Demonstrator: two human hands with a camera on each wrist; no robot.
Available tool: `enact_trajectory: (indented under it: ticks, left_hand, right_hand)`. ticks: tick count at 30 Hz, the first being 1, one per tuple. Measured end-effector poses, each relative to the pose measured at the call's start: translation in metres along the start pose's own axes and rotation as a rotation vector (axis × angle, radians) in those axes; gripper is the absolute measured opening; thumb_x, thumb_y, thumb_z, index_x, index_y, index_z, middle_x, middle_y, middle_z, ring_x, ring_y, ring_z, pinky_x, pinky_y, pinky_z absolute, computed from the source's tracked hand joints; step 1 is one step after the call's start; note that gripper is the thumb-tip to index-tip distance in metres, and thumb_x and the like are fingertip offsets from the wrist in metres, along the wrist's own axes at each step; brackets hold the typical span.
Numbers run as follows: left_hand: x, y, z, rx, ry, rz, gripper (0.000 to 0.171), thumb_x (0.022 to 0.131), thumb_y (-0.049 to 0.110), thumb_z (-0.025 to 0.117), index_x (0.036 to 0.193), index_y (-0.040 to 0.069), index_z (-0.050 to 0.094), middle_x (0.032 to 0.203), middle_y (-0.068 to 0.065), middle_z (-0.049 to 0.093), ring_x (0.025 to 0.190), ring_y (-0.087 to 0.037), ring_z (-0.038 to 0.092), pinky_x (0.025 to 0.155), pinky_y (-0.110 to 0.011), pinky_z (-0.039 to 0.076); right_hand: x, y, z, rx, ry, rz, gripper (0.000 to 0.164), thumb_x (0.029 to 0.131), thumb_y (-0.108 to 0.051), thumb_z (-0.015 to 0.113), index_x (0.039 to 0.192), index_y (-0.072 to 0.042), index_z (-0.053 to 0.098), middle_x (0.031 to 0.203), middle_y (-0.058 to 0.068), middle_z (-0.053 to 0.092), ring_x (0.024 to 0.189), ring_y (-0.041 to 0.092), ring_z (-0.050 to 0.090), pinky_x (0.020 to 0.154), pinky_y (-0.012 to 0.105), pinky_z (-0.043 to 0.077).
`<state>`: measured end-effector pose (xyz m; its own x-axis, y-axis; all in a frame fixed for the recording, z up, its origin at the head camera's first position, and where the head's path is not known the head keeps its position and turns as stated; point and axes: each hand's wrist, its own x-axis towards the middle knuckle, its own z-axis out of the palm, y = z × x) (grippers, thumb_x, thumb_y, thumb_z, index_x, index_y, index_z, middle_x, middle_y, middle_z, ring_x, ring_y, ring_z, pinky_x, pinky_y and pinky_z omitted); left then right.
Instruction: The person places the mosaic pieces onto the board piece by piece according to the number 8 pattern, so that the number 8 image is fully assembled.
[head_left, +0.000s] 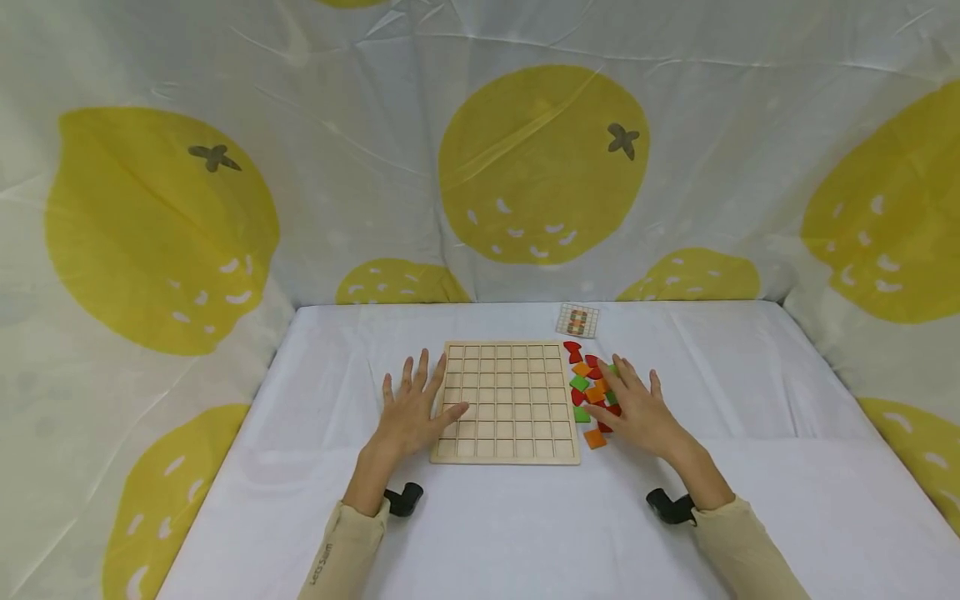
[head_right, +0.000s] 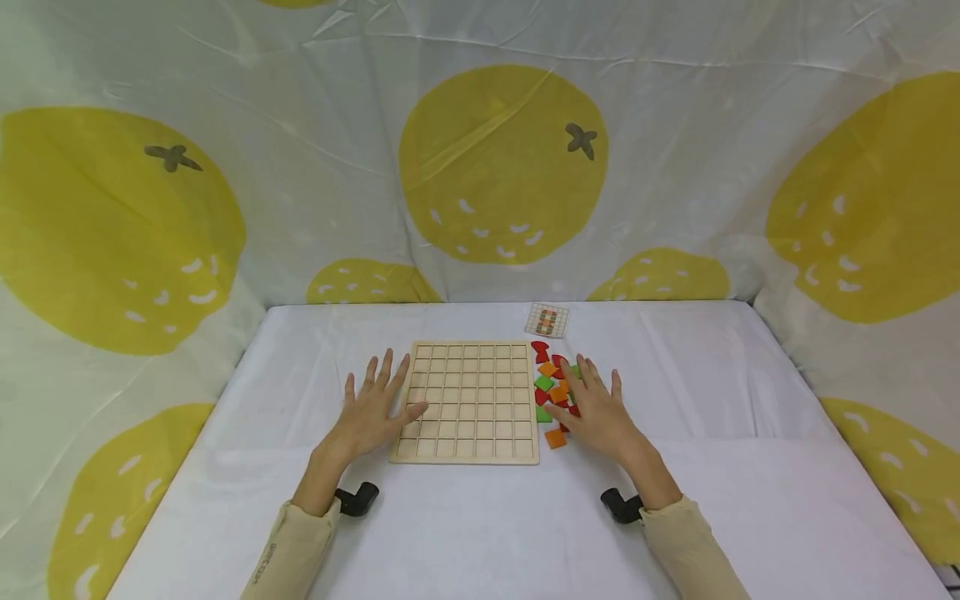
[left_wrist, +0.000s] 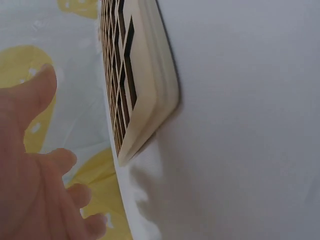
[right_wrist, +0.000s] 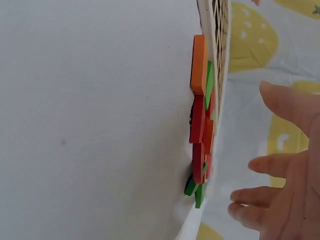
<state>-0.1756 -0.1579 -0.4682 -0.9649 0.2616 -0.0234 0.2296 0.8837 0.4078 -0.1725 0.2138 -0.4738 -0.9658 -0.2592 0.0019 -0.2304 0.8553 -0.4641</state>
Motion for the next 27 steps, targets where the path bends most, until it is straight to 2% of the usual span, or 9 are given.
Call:
enact_trajectory:
  ticks: [6,13,22,27]
  left_hand:
    - [0.000,-0.008,0.003,-0.046,-0.133,0.016,0.106,0.093,0.065,0.064,0.167,0.012,0.011,0.175,-0.019,0.000,0.161,-0.046,-0.001,0.123,-0.075,-0.002]
    - [-0.002,-0.014,0.004,-0.079,-0.265,0.030,0.133,0.076,0.068,0.081,0.168,0.011,0.003,0.175,-0.016,-0.007,0.161,-0.044,-0.010,0.124,-0.071,-0.006]
    - [-0.003,-0.011,0.000,-0.072,-0.289,0.048,0.153,0.059,0.057,0.097,0.167,0.008,0.000,0.175,-0.014,-0.007,0.161,-0.043,-0.012,0.124,-0.072,-0.006]
    - [-0.004,-0.011,0.001,-0.055,-0.287,0.044,0.153,0.060,0.058,0.097,0.167,0.007,0.000,0.175,-0.014,-0.009,0.161,-0.042,-0.013,0.124,-0.072,-0.006]
  right_hand:
    - [0.004,0.005,-0.001,0.045,-0.040,0.002,0.078,0.100,-0.037,0.067,0.158,0.004,0.034,0.164,0.033,0.029,0.152,0.052,0.029,0.118,0.080,0.006]
    - [0.007,0.011,-0.002,0.032,-0.022,0.011,0.068,0.101,-0.027,0.067,0.155,0.005,0.040,0.159,0.032,0.040,0.146,0.052,0.039,0.112,0.078,0.029]
    - [0.010,0.020,-0.005,0.064,0.032,0.058,0.061,0.099,-0.021,0.069,0.149,0.007,0.048,0.151,0.033,0.047,0.139,0.051,0.045,0.111,0.072,0.037]
    - [0.009,0.025,-0.008,0.102,0.058,0.079,0.054,0.100,-0.016,0.066,0.146,0.008,0.051,0.146,0.033,0.051,0.135,0.052,0.048,0.111,0.069,0.040]
